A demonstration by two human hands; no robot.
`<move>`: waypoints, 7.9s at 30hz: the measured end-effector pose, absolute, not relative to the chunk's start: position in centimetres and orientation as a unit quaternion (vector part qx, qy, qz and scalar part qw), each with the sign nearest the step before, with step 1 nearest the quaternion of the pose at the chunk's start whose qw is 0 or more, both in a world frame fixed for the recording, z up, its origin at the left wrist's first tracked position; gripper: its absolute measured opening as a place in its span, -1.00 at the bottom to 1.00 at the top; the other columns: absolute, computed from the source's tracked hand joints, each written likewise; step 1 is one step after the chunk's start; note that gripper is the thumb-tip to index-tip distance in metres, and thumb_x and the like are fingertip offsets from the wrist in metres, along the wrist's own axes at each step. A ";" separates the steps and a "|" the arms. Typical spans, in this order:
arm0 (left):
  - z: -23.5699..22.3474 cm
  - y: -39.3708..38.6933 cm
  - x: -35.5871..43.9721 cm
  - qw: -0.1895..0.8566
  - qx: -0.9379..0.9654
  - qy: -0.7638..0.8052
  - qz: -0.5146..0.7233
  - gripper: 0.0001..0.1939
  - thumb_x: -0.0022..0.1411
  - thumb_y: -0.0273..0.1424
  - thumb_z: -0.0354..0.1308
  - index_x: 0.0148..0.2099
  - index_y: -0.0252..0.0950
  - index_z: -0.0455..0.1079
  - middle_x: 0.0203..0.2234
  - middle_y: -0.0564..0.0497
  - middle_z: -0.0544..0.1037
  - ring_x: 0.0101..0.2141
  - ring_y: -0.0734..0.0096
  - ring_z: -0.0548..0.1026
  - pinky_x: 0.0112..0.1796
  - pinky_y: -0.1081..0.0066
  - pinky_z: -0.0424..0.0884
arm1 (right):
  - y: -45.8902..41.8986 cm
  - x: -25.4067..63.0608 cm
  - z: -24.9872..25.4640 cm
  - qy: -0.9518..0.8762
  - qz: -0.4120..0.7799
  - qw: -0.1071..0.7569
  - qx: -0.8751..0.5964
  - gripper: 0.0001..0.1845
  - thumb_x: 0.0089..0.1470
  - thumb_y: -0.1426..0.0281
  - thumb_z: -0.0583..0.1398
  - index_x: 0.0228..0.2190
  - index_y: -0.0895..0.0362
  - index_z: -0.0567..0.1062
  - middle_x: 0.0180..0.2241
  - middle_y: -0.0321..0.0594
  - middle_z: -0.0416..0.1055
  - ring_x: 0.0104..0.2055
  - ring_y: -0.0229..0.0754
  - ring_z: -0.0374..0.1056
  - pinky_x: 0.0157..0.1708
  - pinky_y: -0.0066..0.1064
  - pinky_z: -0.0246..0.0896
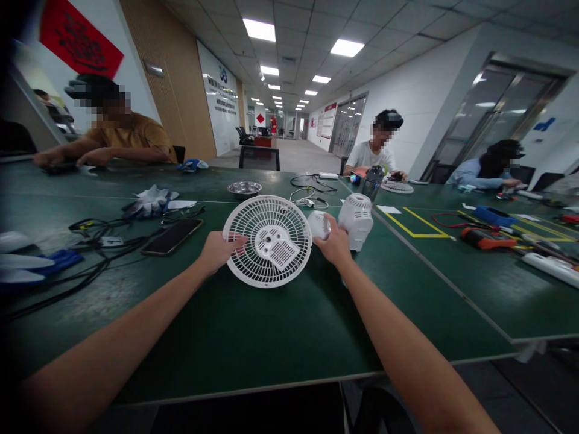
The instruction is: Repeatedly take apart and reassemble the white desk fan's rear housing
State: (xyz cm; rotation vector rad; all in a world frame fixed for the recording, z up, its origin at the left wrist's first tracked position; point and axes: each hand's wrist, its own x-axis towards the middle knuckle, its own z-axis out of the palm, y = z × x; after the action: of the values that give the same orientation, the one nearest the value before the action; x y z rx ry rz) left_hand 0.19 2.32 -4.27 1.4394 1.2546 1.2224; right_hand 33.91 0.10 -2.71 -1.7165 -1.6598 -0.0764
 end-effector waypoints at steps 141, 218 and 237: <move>-4.8 3.3 -1.4 0.345 0.651 0.495 0.460 -0.73 0.15 -0.19 0.30 -0.27 -0.33 0.56 -0.41 -0.08 0.64 -0.40 0.19 0.61 -0.32 0.22 0.52 | -3.6 26.1 -2.2 -0.352 0.758 0.396 -0.380 -0.63 0.34 0.13 0.03 -0.11 0.12 0.47 -0.20 -0.18 0.58 -0.17 -0.16 0.53 -0.05 -0.23 0.43; -1.6 0.0 -0.5 0.122 0.864 0.377 0.312 -0.45 0.24 -0.13 0.15 0.20 -0.28 0.34 0.09 -0.21 0.43 0.09 -0.05 0.36 0.09 0.02 0.20 | -4.5 26.4 -0.5 -0.734 0.254 0.449 -0.442 -0.24 -0.09 0.30 0.37 0.15 -0.01 0.29 0.04 -0.08 0.41 0.02 0.12 0.37 -0.02 -0.01 0.36; -1.4 0.6 -0.3 0.121 0.883 0.372 0.258 -0.33 0.10 0.12 0.23 0.08 -0.26 0.39 -0.10 -0.14 0.43 -0.07 0.02 0.38 -0.06 0.02 0.29 | -4.2 26.9 -1.1 -0.806 0.235 0.373 -0.394 -0.12 0.09 0.23 0.31 0.33 -0.05 0.06 0.30 -0.07 0.22 0.17 0.15 0.34 0.11 0.09 0.32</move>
State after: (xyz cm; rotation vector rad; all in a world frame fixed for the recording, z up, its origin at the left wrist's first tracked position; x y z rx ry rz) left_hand -0.28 0.56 -1.40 2.5789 1.0875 0.7547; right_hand 26.90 -4.17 -1.08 -1.0100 -2.0652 0.6021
